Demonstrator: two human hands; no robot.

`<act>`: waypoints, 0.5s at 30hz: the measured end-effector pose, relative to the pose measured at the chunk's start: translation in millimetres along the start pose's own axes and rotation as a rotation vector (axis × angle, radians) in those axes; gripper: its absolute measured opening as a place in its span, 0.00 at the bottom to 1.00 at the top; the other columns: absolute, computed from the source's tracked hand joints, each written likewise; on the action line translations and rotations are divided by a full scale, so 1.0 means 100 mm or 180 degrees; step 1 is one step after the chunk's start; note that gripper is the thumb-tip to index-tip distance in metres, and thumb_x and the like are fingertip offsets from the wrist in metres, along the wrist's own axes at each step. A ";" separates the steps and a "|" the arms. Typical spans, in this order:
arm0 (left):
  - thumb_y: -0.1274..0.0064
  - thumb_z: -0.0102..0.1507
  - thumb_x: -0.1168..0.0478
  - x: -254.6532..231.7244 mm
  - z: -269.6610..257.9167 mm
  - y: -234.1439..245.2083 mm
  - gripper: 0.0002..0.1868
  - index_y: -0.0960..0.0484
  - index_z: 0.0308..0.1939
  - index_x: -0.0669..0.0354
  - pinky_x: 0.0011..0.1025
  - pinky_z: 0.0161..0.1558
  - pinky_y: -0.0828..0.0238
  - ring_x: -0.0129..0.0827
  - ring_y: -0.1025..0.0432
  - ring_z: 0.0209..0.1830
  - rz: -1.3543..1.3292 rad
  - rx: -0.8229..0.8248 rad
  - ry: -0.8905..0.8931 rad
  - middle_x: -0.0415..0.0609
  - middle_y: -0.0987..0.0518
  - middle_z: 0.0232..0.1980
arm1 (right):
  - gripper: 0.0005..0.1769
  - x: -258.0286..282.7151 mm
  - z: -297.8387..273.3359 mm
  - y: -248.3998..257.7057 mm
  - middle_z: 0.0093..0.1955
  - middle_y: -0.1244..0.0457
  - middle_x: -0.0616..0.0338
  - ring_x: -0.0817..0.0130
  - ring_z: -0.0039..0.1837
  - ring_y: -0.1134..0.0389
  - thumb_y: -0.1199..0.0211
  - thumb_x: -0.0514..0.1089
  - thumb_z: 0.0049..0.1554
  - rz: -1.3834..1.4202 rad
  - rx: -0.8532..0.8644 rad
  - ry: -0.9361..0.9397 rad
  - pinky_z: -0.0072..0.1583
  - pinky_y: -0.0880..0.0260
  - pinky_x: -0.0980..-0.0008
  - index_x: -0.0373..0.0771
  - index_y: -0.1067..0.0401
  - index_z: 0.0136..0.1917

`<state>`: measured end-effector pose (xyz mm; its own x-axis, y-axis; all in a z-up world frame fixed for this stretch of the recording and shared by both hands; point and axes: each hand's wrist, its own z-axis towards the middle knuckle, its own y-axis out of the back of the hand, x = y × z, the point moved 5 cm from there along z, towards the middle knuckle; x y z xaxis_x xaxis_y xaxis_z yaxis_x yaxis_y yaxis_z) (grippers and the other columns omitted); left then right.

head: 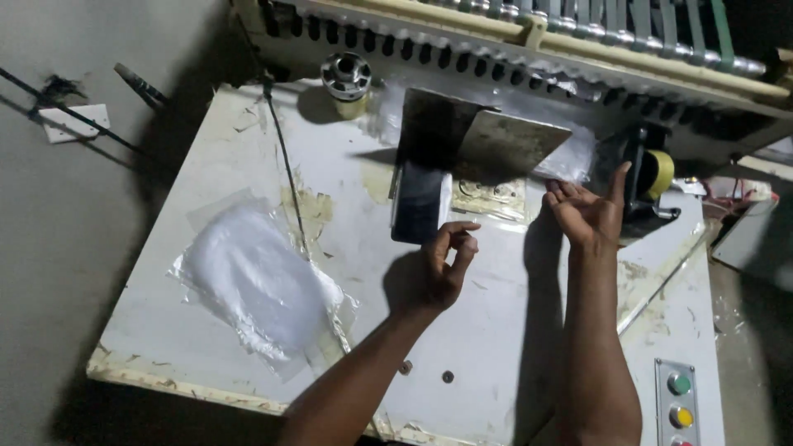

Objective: Manually folding and organizing small plastic pouches on a workbench in a factory setting.

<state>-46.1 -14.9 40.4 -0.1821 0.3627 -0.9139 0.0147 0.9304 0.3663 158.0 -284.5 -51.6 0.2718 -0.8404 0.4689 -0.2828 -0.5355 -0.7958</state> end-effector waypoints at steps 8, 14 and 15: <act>0.62 0.67 0.37 -0.06 -0.01 0.05 0.23 0.22 0.56 0.39 0.43 0.44 0.23 0.45 0.18 0.40 -0.0278 0.0238 -0.0250 0.40 0.14 0.44 | 0.63 -0.21 -0.30 -1.12 0.72 0.50 0.36 0.37 0.74 0.46 0.19 0.61 0.40 0.0570 -0.0164 0.0019 0.74 0.47 0.31 0.30 0.49 0.76; 0.60 0.69 0.39 -0.08 0.01 -0.05 0.25 0.20 0.57 0.48 0.40 0.43 0.22 0.41 0.18 0.45 -0.0446 0.0383 -0.0418 0.45 0.15 0.43 | 0.40 -0.33 -0.27 -0.51 0.39 0.52 0.63 0.61 0.41 0.48 0.21 0.70 0.37 0.0099 -0.0751 0.0280 0.44 0.51 0.58 0.38 0.38 0.42; 0.59 0.68 0.40 -0.06 0.02 -0.06 0.23 0.20 0.56 0.46 0.38 0.40 0.23 0.39 0.18 0.43 -0.0413 0.0333 -0.0415 0.43 0.15 0.43 | 0.61 -0.33 -0.05 -0.29 0.62 0.62 0.53 0.55 0.64 0.61 0.22 0.75 0.39 -0.0069 -0.0424 0.0167 0.62 0.63 0.55 0.38 0.56 0.62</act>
<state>-43.2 -22.2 43.2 -0.0605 0.2369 -0.9696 0.1027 0.9678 0.2300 152.8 -242.0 -41.7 0.2316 -0.8299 0.5076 -0.3980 -0.5569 -0.7290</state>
